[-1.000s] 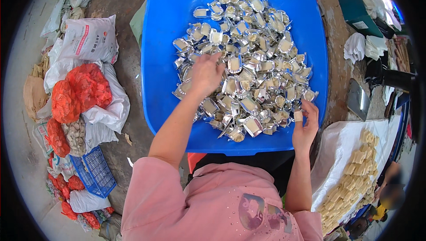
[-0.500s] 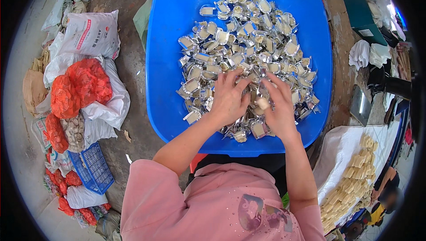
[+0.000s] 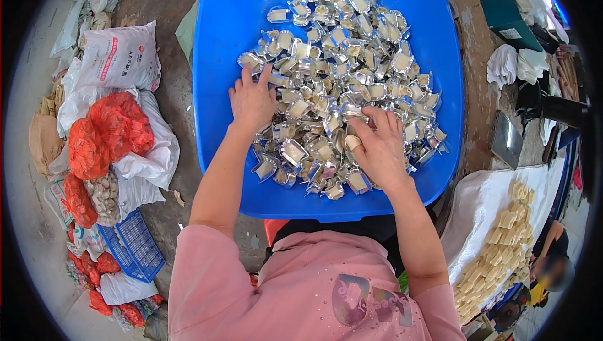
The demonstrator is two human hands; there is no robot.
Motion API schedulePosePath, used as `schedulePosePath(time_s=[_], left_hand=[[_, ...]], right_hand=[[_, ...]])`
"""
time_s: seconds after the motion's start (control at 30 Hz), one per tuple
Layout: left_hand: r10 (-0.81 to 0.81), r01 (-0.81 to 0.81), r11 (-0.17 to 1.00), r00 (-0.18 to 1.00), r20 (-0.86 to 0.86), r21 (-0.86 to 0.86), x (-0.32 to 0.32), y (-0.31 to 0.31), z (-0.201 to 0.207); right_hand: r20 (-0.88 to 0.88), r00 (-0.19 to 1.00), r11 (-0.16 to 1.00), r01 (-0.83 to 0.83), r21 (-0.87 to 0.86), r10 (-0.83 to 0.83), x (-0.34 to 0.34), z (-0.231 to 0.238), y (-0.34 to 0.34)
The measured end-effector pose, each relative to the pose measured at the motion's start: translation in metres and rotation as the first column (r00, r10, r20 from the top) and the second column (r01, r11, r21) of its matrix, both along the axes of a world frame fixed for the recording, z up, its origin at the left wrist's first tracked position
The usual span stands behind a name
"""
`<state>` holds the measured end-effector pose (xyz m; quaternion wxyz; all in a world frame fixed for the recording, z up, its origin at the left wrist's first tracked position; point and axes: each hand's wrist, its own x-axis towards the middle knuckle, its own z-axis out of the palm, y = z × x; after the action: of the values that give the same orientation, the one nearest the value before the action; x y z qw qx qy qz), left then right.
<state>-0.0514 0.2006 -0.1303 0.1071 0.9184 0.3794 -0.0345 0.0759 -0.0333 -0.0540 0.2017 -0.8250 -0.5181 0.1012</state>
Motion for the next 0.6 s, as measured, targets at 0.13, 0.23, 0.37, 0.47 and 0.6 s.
schedulePosePath(time_s=[0.13,0.23,0.37,0.47,0.6], left_hand=[[0.030,-0.034,0.994,0.999,-0.042,-0.108,0.018,0.007,0.006],[0.086,-0.086,0.979,0.996,-0.010,-0.187,0.019,0.015,0.002],[0.027,0.025,0.977,0.970,0.243,-0.210,0.001,0.022,-0.014],[-0.041,0.101,0.978,0.951,0.306,-0.184,-0.007,0.020,-0.004],[0.273,0.064,0.854,0.789,0.550,-0.516,-0.025,0.011,0.002]], right_hand=[[0.083,0.993,0.996,0.084,0.016,-0.085,0.000,0.011,-0.011],[0.069,0.985,0.987,0.153,0.040,-0.155,0.002,0.014,-0.024],[0.004,0.969,0.966,0.246,0.085,-0.247,0.003,0.016,-0.040],[-0.114,0.913,0.898,0.407,0.166,-0.392,0.009,0.011,-0.055],[-0.325,0.792,0.817,0.570,0.090,-0.517,0.012,0.006,-0.067]])
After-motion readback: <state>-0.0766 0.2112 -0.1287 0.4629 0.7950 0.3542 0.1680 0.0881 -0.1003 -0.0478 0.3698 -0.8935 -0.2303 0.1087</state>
